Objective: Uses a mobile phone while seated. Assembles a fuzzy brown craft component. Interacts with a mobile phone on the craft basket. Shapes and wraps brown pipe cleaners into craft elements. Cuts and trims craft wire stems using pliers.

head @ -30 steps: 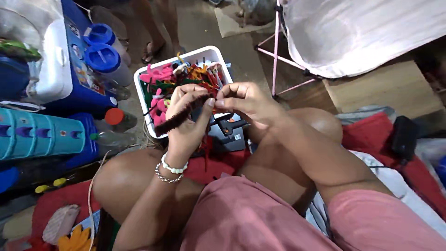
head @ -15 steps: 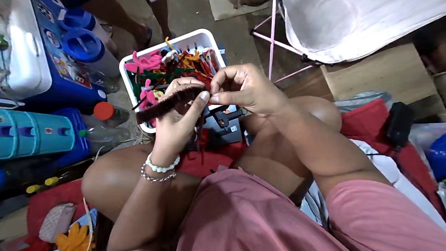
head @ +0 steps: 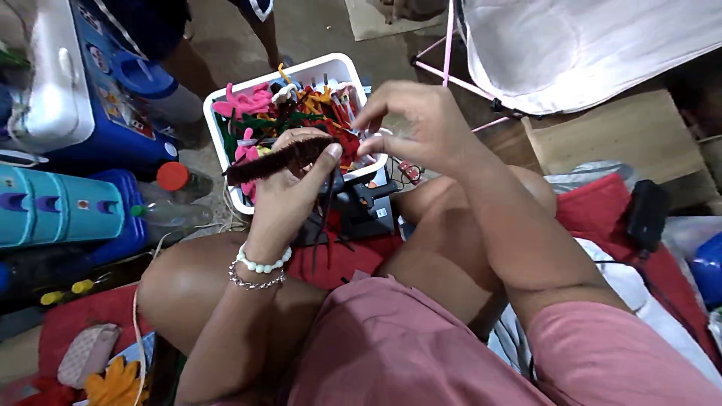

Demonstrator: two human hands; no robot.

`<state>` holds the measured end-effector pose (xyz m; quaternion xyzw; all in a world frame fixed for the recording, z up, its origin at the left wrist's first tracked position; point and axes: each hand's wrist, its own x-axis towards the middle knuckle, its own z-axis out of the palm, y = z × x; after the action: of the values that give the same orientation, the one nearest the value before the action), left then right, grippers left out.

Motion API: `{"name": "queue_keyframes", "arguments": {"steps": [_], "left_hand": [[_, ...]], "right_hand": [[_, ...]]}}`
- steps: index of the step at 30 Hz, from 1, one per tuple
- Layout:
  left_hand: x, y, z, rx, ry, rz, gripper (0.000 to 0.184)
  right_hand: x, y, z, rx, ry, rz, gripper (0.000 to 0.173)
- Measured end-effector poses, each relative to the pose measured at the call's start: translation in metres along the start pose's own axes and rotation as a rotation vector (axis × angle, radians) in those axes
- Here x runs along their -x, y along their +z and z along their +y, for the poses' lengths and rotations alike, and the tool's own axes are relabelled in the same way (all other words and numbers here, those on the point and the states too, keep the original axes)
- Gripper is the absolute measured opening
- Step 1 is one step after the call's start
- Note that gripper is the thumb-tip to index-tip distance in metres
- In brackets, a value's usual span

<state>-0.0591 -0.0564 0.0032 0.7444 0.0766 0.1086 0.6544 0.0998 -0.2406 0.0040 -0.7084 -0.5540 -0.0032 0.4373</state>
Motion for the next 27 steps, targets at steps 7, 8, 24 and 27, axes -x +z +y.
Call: {"name": "queue_keyframes", "arguments": {"steps": [7, 8, 24, 27], "left_hand": [[-0.005, -0.006, 0.000, 0.122, -0.113, 0.099, 0.027], [-0.007, -0.005, 0.001, 0.162, -0.126, 0.105, 0.026], [-0.002, -0.017, 0.015, 0.549, -0.153, 0.092, 0.021], [-0.002, -0.014, 0.018, 0.592, -0.148, 0.118, 0.020]], "right_hand": [[-0.005, 0.043, 0.072, 0.398, 0.733, -0.331, 0.047], [-0.003, 0.057, 0.079, 0.432, 0.787, -0.375, 0.055], [-0.012, 0.064, 0.042, 0.242, 0.655, 0.054, 0.033], [-0.007, 0.054, -0.003, 0.052, 0.332, 0.188, 0.038]]}}
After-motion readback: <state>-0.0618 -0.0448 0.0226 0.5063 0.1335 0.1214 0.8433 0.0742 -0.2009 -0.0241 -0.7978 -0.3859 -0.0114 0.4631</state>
